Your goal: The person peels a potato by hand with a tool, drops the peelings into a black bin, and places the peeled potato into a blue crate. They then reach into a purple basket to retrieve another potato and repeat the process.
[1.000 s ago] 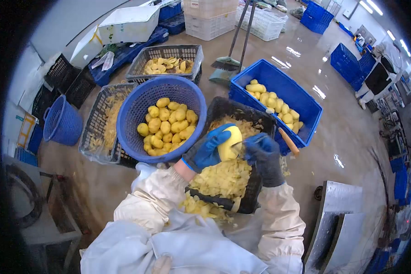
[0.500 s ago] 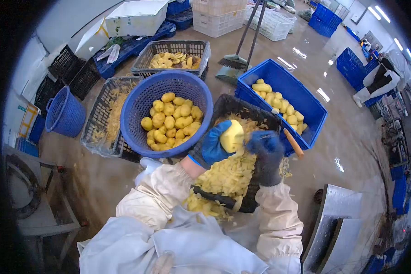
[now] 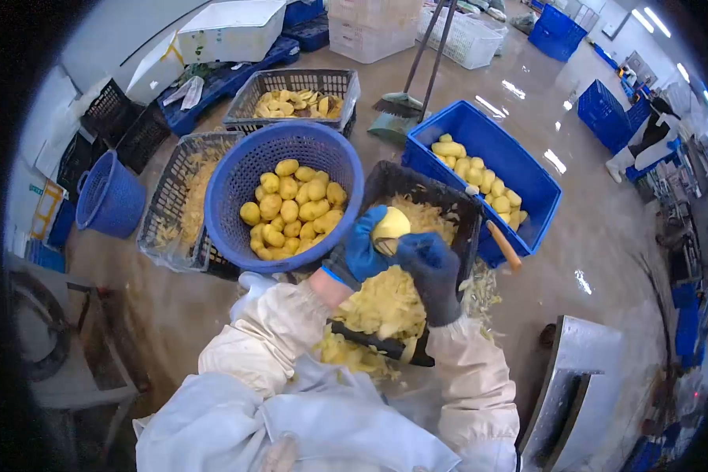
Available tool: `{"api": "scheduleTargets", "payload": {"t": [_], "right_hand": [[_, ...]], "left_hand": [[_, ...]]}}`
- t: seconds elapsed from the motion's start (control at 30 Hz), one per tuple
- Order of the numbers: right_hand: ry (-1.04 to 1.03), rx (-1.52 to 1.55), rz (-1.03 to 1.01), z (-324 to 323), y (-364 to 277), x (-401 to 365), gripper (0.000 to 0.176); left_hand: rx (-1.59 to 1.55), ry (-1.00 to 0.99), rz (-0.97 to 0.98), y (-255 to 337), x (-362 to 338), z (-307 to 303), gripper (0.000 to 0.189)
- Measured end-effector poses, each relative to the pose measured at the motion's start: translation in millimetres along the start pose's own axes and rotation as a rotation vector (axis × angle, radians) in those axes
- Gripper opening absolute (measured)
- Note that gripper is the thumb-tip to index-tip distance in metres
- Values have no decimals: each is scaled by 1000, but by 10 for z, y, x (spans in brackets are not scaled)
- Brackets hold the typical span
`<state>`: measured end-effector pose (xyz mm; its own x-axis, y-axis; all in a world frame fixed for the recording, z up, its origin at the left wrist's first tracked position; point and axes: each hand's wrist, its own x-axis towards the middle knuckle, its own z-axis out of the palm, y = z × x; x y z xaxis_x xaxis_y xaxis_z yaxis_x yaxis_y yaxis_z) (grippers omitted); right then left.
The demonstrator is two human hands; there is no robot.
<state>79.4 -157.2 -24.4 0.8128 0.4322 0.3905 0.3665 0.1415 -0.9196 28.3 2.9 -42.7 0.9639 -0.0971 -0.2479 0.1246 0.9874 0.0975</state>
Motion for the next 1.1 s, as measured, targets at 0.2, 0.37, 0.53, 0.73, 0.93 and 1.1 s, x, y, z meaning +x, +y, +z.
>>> {"api": "scheduleTargets", "payload": {"t": [0.2, 0.37, 0.53, 0.73, 0.93, 1.1], "right_hand": [[112, 71, 71, -9, 75, 16, 8], [462, 307, 235, -445, 158, 325, 9], [209, 118, 357, -406, -118, 127, 10], [150, 208, 460, -367, -158, 71, 9], [-114, -5, 409, -30, 112, -159, 12], [121, -232, 320, -256, 235, -9, 13]], "left_hand": [[-34, -4, -5, 34, 62, -122, 21], [44, 132, 109, -53, -55, 0, 22], [1325, 199, 782, 122, 146, -491, 30], [801, 212, 334, 46, -69, -762, 24], [530, 31, 106, -180, 73, -603, 21], [313, 209, 2, -274, 194, -623, 31]]}}
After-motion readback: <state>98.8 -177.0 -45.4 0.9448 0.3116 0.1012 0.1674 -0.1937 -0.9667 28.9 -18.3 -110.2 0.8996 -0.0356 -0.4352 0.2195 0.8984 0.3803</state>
